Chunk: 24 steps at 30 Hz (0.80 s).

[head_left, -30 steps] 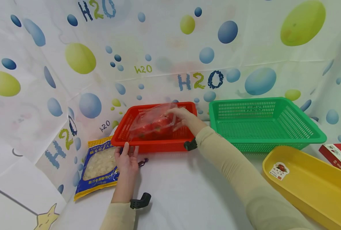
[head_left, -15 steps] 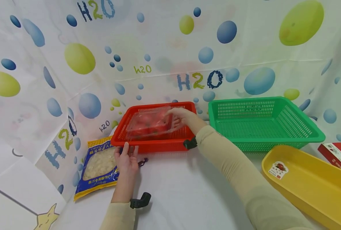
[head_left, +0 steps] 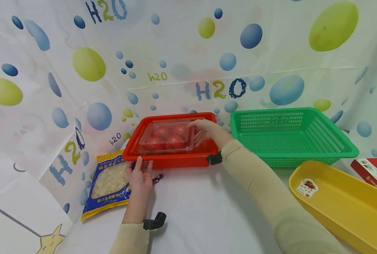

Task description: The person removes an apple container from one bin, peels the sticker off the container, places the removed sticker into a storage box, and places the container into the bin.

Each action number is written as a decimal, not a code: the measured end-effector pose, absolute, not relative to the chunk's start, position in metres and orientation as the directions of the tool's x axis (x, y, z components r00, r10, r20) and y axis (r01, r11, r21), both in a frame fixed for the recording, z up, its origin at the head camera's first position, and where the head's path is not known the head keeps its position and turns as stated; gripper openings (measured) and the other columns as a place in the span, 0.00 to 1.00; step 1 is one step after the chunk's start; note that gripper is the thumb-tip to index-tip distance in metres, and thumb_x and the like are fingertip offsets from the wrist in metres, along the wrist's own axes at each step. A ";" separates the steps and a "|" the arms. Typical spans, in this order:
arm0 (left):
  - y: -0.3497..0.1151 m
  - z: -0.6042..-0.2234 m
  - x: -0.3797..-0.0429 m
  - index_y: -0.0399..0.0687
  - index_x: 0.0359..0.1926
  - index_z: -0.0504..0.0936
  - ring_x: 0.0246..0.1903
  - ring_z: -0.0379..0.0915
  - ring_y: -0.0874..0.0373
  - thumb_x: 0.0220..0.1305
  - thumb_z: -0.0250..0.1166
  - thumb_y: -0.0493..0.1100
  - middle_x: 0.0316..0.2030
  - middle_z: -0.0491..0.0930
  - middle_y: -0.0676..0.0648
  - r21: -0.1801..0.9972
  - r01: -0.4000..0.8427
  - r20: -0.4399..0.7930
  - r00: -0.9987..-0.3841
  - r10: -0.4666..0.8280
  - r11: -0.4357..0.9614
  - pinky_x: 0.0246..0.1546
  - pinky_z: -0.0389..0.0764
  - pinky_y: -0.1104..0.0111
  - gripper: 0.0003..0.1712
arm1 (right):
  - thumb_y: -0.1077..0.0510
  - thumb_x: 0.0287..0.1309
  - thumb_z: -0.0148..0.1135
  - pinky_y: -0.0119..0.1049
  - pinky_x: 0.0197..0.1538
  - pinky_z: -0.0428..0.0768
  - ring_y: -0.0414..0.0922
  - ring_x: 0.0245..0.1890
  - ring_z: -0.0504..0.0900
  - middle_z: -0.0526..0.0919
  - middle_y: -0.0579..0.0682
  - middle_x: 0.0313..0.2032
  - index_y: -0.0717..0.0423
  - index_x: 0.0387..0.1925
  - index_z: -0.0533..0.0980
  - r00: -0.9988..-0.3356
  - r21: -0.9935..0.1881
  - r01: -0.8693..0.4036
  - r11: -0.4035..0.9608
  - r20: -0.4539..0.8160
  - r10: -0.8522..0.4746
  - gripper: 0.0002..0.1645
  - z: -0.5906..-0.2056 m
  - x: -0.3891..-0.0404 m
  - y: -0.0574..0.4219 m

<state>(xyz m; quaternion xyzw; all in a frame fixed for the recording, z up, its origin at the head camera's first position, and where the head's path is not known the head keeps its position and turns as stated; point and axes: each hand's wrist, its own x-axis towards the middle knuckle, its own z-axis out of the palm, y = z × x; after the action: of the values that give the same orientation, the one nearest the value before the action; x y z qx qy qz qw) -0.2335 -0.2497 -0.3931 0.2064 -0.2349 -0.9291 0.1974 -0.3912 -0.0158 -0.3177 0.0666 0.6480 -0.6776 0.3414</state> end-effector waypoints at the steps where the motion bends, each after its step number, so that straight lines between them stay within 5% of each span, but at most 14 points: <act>1: -0.250 -0.393 -0.233 0.61 0.67 0.63 0.67 0.67 0.49 0.71 0.62 0.37 0.70 0.65 0.46 0.517 0.271 -0.289 -0.838 -0.463 -0.812 0.53 0.80 0.61 0.29 | 0.51 0.64 0.67 0.61 0.61 0.74 0.71 0.65 0.67 0.63 0.70 0.69 0.58 0.75 0.53 -0.763 -0.838 0.541 0.074 -0.526 -0.375 0.48 -0.316 -0.391 -0.014; 8: -0.251 -0.394 -0.232 0.60 0.70 0.61 0.68 0.66 0.49 0.68 0.65 0.37 0.71 0.63 0.46 0.506 0.281 -0.280 -0.841 -0.463 -0.816 0.48 0.83 0.62 0.35 | 0.51 0.66 0.65 0.60 0.61 0.74 0.69 0.68 0.65 0.59 0.67 0.73 0.56 0.78 0.50 -0.811 -0.871 0.491 0.009 -0.461 -0.360 0.48 -0.303 -0.389 0.000; 14: -0.250 -0.395 -0.232 0.62 0.68 0.62 0.68 0.66 0.49 0.72 0.61 0.37 0.71 0.64 0.48 0.509 0.268 -0.288 -0.842 -0.456 -0.818 0.47 0.84 0.62 0.30 | 0.50 0.68 0.62 0.58 0.61 0.74 0.67 0.68 0.65 0.58 0.67 0.73 0.57 0.79 0.45 -0.839 -0.904 0.424 -0.048 -0.372 -0.397 0.49 -0.290 -0.380 0.018; 24: -0.250 -0.397 -0.230 0.62 0.70 0.61 0.67 0.66 0.49 0.73 0.60 0.37 0.71 0.64 0.49 0.519 0.266 -0.275 -0.848 -0.453 -0.812 0.48 0.84 0.62 0.30 | 0.52 0.72 0.58 0.53 0.60 0.77 0.62 0.66 0.69 0.64 0.63 0.70 0.54 0.77 0.54 -0.849 -0.917 0.377 -0.133 -0.284 -0.445 0.39 -0.273 -0.356 0.048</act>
<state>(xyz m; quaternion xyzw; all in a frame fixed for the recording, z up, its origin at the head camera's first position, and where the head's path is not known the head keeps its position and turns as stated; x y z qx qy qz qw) -0.2303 -0.2502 -0.3965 0.1969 -0.2378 -0.9314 0.1930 -0.3559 0.0481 -0.2732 -0.0285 0.5989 -0.7522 0.2733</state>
